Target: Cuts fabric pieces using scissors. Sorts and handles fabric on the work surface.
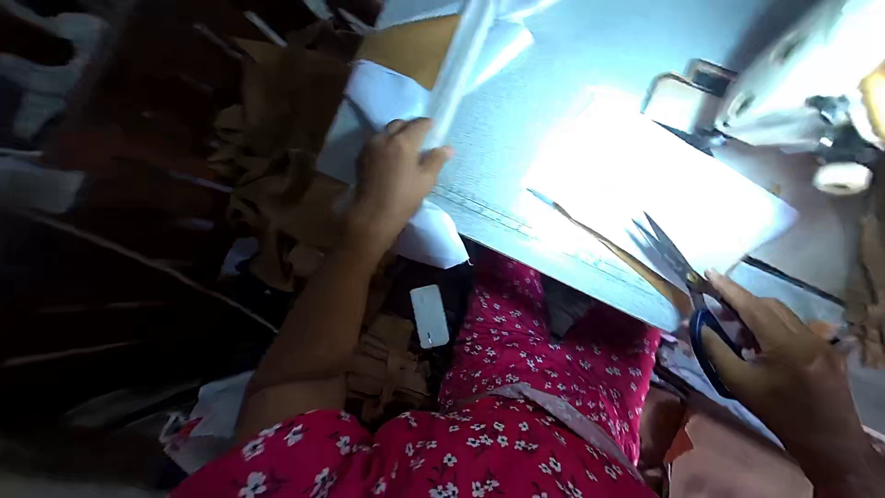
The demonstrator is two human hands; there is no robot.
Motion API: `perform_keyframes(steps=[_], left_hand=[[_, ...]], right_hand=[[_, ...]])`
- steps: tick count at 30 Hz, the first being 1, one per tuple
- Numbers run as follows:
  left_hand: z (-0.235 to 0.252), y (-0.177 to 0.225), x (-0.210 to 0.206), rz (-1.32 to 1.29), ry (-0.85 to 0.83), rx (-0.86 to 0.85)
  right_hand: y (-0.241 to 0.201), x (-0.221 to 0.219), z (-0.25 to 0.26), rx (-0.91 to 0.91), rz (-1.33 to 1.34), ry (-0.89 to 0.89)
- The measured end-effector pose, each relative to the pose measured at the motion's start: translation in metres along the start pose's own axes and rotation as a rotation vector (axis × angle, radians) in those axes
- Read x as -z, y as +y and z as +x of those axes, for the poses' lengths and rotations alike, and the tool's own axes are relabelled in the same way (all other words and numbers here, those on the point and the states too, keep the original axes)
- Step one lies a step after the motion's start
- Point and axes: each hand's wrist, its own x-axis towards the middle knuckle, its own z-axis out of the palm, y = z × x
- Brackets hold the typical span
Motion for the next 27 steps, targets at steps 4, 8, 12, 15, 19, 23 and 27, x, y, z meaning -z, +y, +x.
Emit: perform_keyframes(steps=[4, 8, 12, 15, 19, 23, 27], left_hand=[[0.017, -0.016, -0.011, 0.039, 0.099, 0.003], [0.022, -0.033, -0.034, -0.087, 0.425, -0.12], [0.025, -0.043, -0.04, -0.262, 0.67, -0.184], [0.024, -0.041, -0.042, -0.223, 0.651, -0.202], [0.021, -0.041, -0.034, -0.118, 0.475, -0.134], [0.022, -0.035, -0.022, -0.09, 0.259, -0.072], [0.02, -0.044, -0.027, -0.287, 0.335, -0.223]], right_hand=[[-0.024, -0.023, 0.035, 0.111, -0.081, -0.042], [-0.063, -0.044, 0.092, 0.194, -0.093, -0.095], [-0.112, -0.072, 0.165, 0.22, -0.031, -0.145], [-0.157, -0.09, 0.221, 0.16, -0.025, -0.276], [-0.2, -0.114, 0.261, 0.127, -0.019, -0.308], [-0.181, -0.102, 0.205, 0.118, -0.105, -0.171], [-0.104, -0.064, 0.083, 0.014, 0.056, -0.023]])
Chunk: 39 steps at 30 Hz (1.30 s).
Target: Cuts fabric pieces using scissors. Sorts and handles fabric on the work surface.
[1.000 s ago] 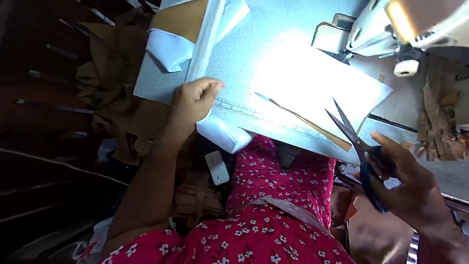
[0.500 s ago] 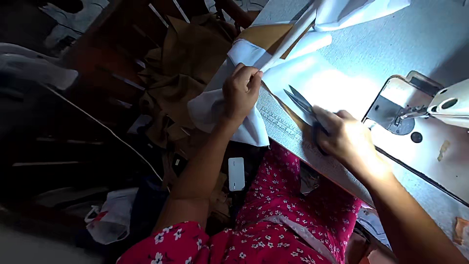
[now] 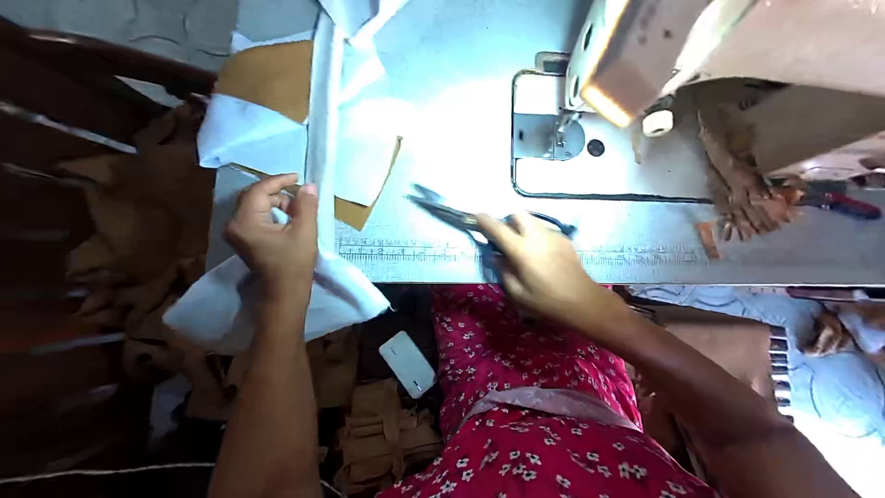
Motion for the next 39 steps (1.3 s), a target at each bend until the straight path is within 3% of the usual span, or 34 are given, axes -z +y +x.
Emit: perform_keyframes(steps=[3, 5, 9, 11, 14, 16, 20, 23, 25, 27, 30, 32, 35, 37, 39], left_hand=[[-0.01, 0.059, 0.0, -0.623, -0.092, 0.111], [-0.005, 0.108, 0.0, -1.232, -0.382, 0.159], [0.032, 0.163, -0.036, -2.237, -0.793, 0.1], [0.044, 0.174, -0.068, -2.396, -0.758, 0.066], [0.057, 0.168, -0.114, -2.079, -0.57, 0.248], [0.055, 0.163, -0.123, -1.541, -0.416, 0.358], [0.039, 0.13, -0.092, -0.774, -0.586, 0.224], [0.013, 0.128, -0.082, -0.352, -0.522, 0.092], [-0.002, 0.135, -0.09, -0.247, -0.417, 0.052], [-0.008, 0.137, -0.102, -0.34, -0.297, 0.053], [-0.009, 0.139, -0.106, -0.565, -0.319, 0.187], [-0.009, 0.143, -0.097, -0.365, -0.366, 0.195], [-0.016, 0.161, -0.085, 0.139, -0.336, 0.04], [-0.027, 0.168, -0.084, 0.195, -0.295, -0.123], [-0.037, 0.169, -0.089, 0.066, -0.303, -0.275]], right_hand=[[0.065, 0.031, -0.073, -0.263, -0.153, 0.085], [0.1, 0.056, -0.097, -0.432, -0.206, 0.107], [0.165, 0.086, -0.117, -0.48, -0.302, 0.196], [0.171, 0.09, -0.122, -0.476, -0.351, 0.262], [0.152, 0.087, -0.124, -0.436, -0.256, 0.396], [0.137, 0.076, -0.133, -0.408, -0.05, 0.457], [0.118, 0.051, -0.158, -0.497, 0.393, 0.424], [0.105, 0.033, -0.159, -0.421, 0.491, 0.49], [0.101, 0.028, -0.148, -0.364, 0.482, 0.564], [0.102, 0.027, -0.134, -0.316, 0.401, 0.613], [0.105, 0.03, -0.115, -0.298, 0.366, 0.627], [0.105, 0.032, -0.106, -0.337, 0.359, 0.602], [0.104, 0.031, -0.099, -0.416, 0.264, 0.524], [0.103, 0.03, -0.096, -0.427, 0.178, 0.509], [0.101, 0.03, -0.094, -0.433, 0.134, 0.492]])
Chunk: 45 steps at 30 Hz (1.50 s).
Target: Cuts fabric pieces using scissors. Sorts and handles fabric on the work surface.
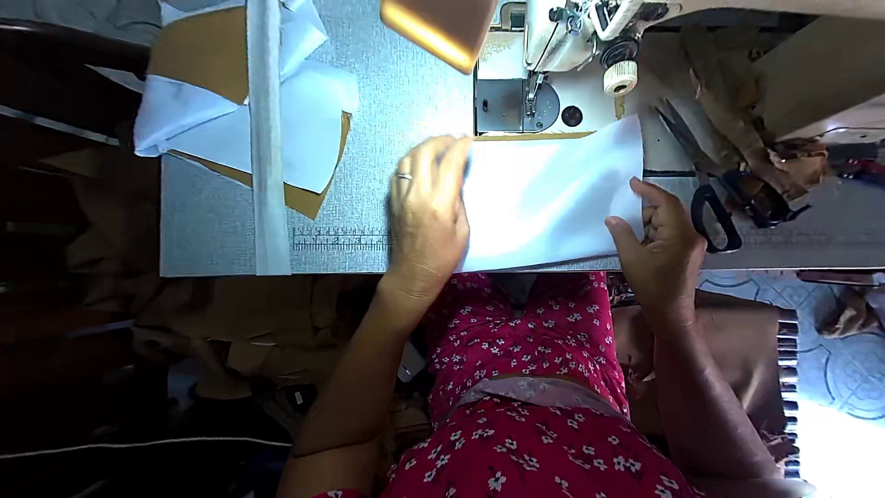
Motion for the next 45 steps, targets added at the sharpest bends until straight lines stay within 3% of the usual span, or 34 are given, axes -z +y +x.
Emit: perform_keyframes(steps=[2, 6, 11, 14, 17, 21, 24, 27, 35, 39, 43, 45], left_hand=[[-0.004, -0.004, -0.016, -0.131, -0.051, -0.027], [-0.007, -0.01, -0.03, -0.114, -0.134, -0.016], [-0.008, -0.006, -0.025, 0.077, -0.291, -0.07], [-0.006, -0.003, -0.027, 0.165, -0.351, -0.084], [-0.005, -0.001, -0.028, 0.188, -0.369, -0.077], [-0.003, -0.004, -0.032, 0.185, -0.343, -0.086], [0.001, -0.008, -0.033, 0.19, -0.348, -0.091], [0.015, -0.014, -0.033, 0.182, -0.379, -0.09], [0.049, -0.028, -0.041, 0.208, -0.387, -0.128], [0.048, -0.026, -0.039, 0.193, -0.429, -0.114], [0.049, -0.026, -0.037, 0.205, -0.417, -0.114], [0.049, -0.025, -0.037, 0.198, -0.417, -0.125]], right_hand=[[-0.002, -0.001, 0.001, 0.0, -0.025, -0.003], [-0.003, -0.002, 0.002, 0.001, -0.068, 0.017], [-0.008, 0.001, 0.005, 0.002, -0.122, -0.021], [-0.02, 0.004, 0.009, 0.039, -0.307, -0.067], [-0.041, -0.004, 0.018, 0.194, -0.351, -0.08], [-0.044, -0.039, 0.035, 0.463, -0.112, -0.264], [-0.021, -0.046, 0.048, 0.419, -0.258, -0.357], [-0.005, -0.052, 0.067, 0.334, -0.371, -0.297], [0.001, -0.059, 0.099, 0.298, -0.286, -0.259], [-0.02, -0.05, 0.066, 0.379, 0.026, 0.055], [-0.06, -0.069, 0.013, 0.439, 0.09, -0.095], [-0.061, -0.085, 0.003, 0.441, 0.043, -0.051]])
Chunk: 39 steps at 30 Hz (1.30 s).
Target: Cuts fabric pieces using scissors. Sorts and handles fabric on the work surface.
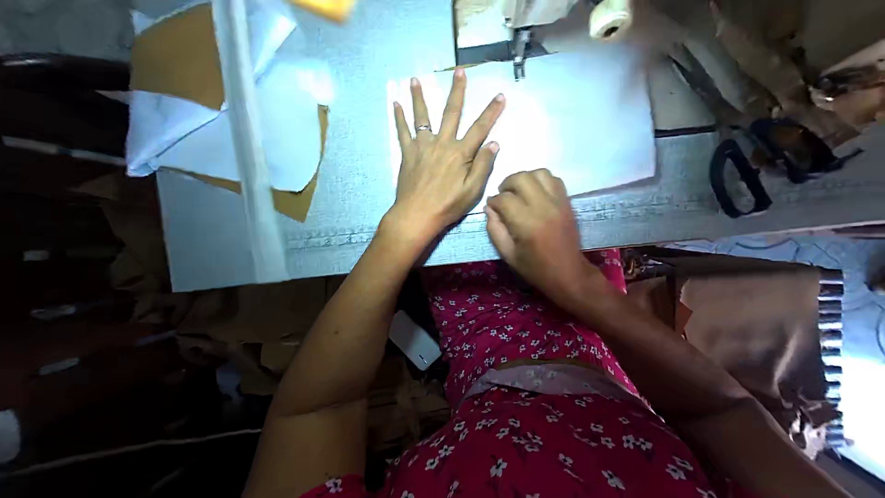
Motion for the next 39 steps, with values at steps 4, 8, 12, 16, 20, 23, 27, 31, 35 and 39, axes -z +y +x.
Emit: perform_keyframes(steps=[4, 8, 12, 16, 20, 23, 27, 31, 35, 39], left_hand=[[0.0, 0.001, 0.0, -0.001, 0.004, -0.005], [-0.002, -0.004, 0.004, -0.018, 0.007, -0.019], [-0.003, -0.017, -0.003, -0.017, -0.027, -0.051], [-0.014, -0.039, -0.009, -0.039, 0.013, -0.066], [-0.041, -0.008, 0.011, -0.105, 0.231, -0.147], [-0.06, 0.01, 0.01, -0.036, 0.358, -0.373], [-0.078, 0.046, -0.01, -0.161, 0.241, -0.692], [-0.091, 0.091, -0.034, -0.296, 0.15, -0.793], [-0.098, 0.107, -0.053, -0.365, 0.128, -0.833], [-0.1, 0.118, -0.068, -0.426, 0.058, -0.855]], right_hand=[[0.009, 0.005, -0.009, -0.043, -0.072, 0.082], [0.036, 0.033, -0.023, -0.165, -0.122, 0.205], [0.067, 0.071, -0.045, -0.324, -0.271, 0.318], [0.071, 0.085, -0.11, -0.139, -0.265, 0.337], [0.089, 0.076, -0.213, -0.138, -0.047, 0.195], [0.142, 0.086, -0.255, -0.833, -0.026, 0.28], [0.228, 0.104, -0.292, -1.442, -0.003, 0.357], [0.249, 0.104, -0.29, -1.601, -0.088, 0.284], [0.252, 0.103, -0.288, -1.62, -0.164, 0.086], [0.247, 0.122, -0.294, -1.612, -0.021, 0.169]])
